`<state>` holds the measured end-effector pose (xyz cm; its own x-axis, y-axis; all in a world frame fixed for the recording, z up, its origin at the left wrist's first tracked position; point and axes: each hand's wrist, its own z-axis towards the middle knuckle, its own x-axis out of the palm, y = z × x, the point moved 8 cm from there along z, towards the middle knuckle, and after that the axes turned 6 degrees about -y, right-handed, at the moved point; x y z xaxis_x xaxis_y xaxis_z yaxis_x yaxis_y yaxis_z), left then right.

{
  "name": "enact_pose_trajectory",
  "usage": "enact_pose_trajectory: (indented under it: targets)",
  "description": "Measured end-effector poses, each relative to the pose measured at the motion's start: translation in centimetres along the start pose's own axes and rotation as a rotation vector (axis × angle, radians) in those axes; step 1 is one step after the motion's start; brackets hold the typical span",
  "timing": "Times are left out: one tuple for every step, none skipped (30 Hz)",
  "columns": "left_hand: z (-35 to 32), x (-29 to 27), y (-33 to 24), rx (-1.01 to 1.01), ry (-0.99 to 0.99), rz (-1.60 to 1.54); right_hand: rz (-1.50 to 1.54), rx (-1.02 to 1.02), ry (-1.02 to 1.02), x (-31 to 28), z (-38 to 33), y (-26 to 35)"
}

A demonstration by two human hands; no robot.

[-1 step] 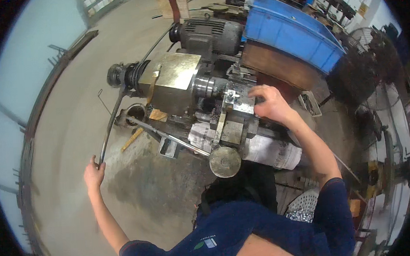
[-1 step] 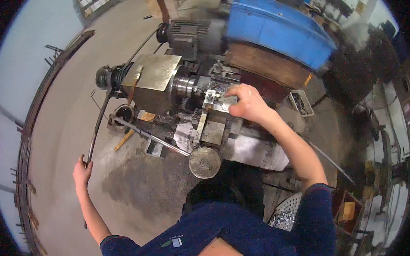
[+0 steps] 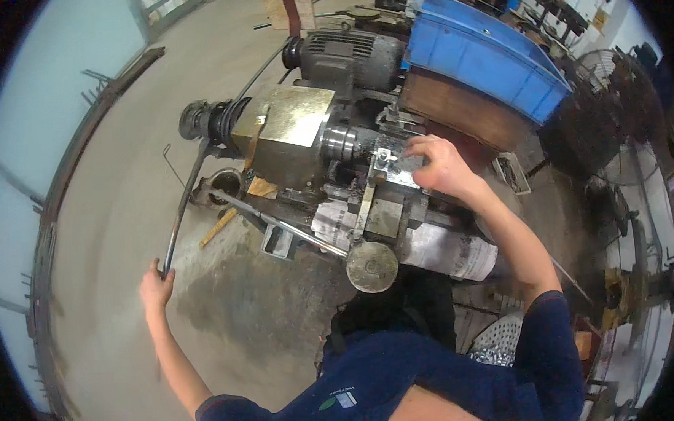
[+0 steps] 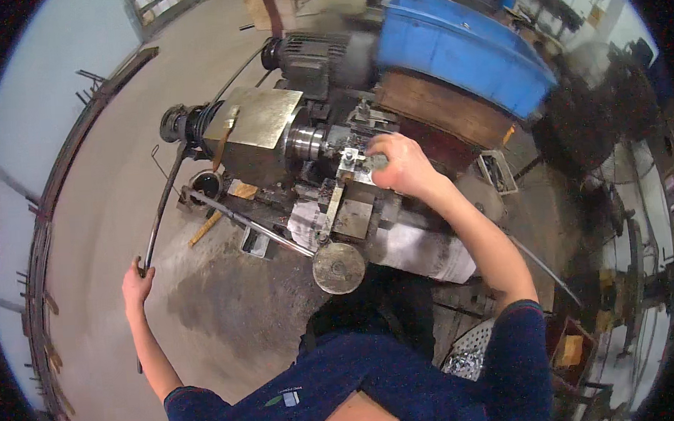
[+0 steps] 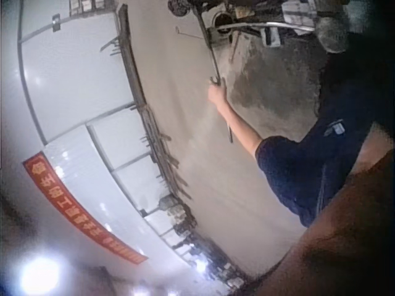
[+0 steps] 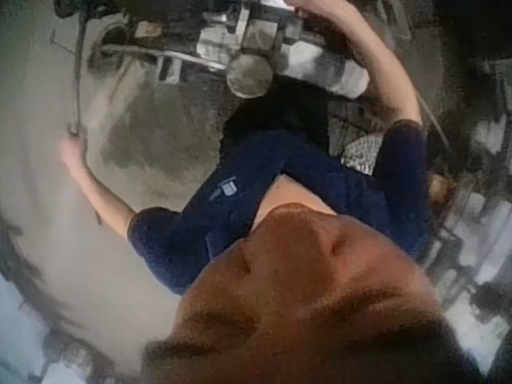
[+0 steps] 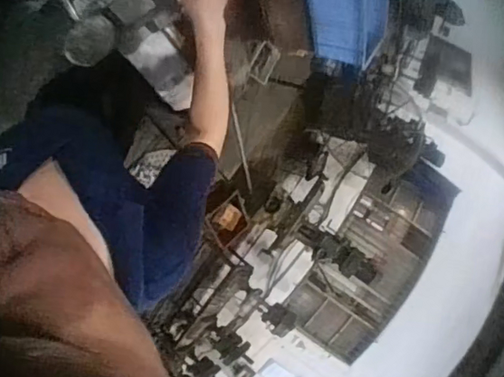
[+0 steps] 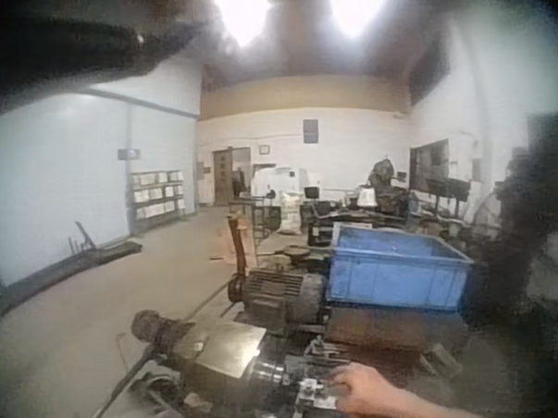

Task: The person repeatedly picks small metal parts from a perforated tray, places them into a metal press machine, and uses two long metal rods to operate the press. The person then removes the processed parts and returns them to the tray.

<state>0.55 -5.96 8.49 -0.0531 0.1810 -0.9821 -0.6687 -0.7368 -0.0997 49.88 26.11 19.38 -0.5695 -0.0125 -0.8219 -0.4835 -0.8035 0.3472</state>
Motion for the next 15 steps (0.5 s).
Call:
enact_pose_trajectory:
  targets:
    - [-0.5,1.5,1.5,-0.047,0.075,0.016,-0.027,0.032,0.063,1.5,1.5,0.1]
    - [-0.6,2.8,2.8,-0.066,0.084,0.022,-0.055,0.065,0.123,2.9,2.5,0.2]
    - [-0.4,3.6,4.0,-0.072,0.074,0.023,-0.086,0.037,0.105,3.7,3.3,0.7]
    - [0.4,3.9,4.0,-0.066,0.067,0.02,-0.123,0.018,0.084,4.7,3.8,0.7]
    - [0.9,4.0,4.1,-0.066,0.056,0.019,-0.157,-0.006,0.062,5.6,4.2,0.7]
    - [1.9,5.1,5.5,-0.089,0.097,0.05,-0.121,-0.036,0.051,6.8,4.7,0.3]
    - [2.5,4.6,6.2,-0.14,0.076,0.081,-0.133,-0.005,0.085,7.8,5.1,0.3]
    - [3.1,4.2,6.7,-0.189,0.054,0.112,-0.145,0.028,0.118,8.8,5.4,0.2]
    - [3.7,3.9,7.1,-0.237,0.033,0.142,-0.158,0.061,0.15,9.6,5.7,0.0]
    - [3.9,3.1,7.2,-0.288,0.01,0.184,-0.159,0.051,0.141,10.1,5.9,0.2]
    - [4.5,3.2,7.8,-0.318,0.018,0.188,-0.168,0.069,0.171,10.9,6.0,0.1]
    - [5.3,3.8,8.9,-0.348,0.026,0.192,-0.178,0.087,0.2,11.6,6.2,0.1]
    - [6.1,4.6,9.7,-0.375,0.037,0.193,-0.19,0.108,0.231,12.3,6.2,-0.1]
    - [6.7,4.4,9.7,-0.368,-0.013,0.196,-0.25,0.089,0.171,12.2,6.5,0.0]
    - [6.8,4.7,9.8,-0.359,-0.012,0.192,-0.285,0.113,0.213,12.7,6.5,-0.3]
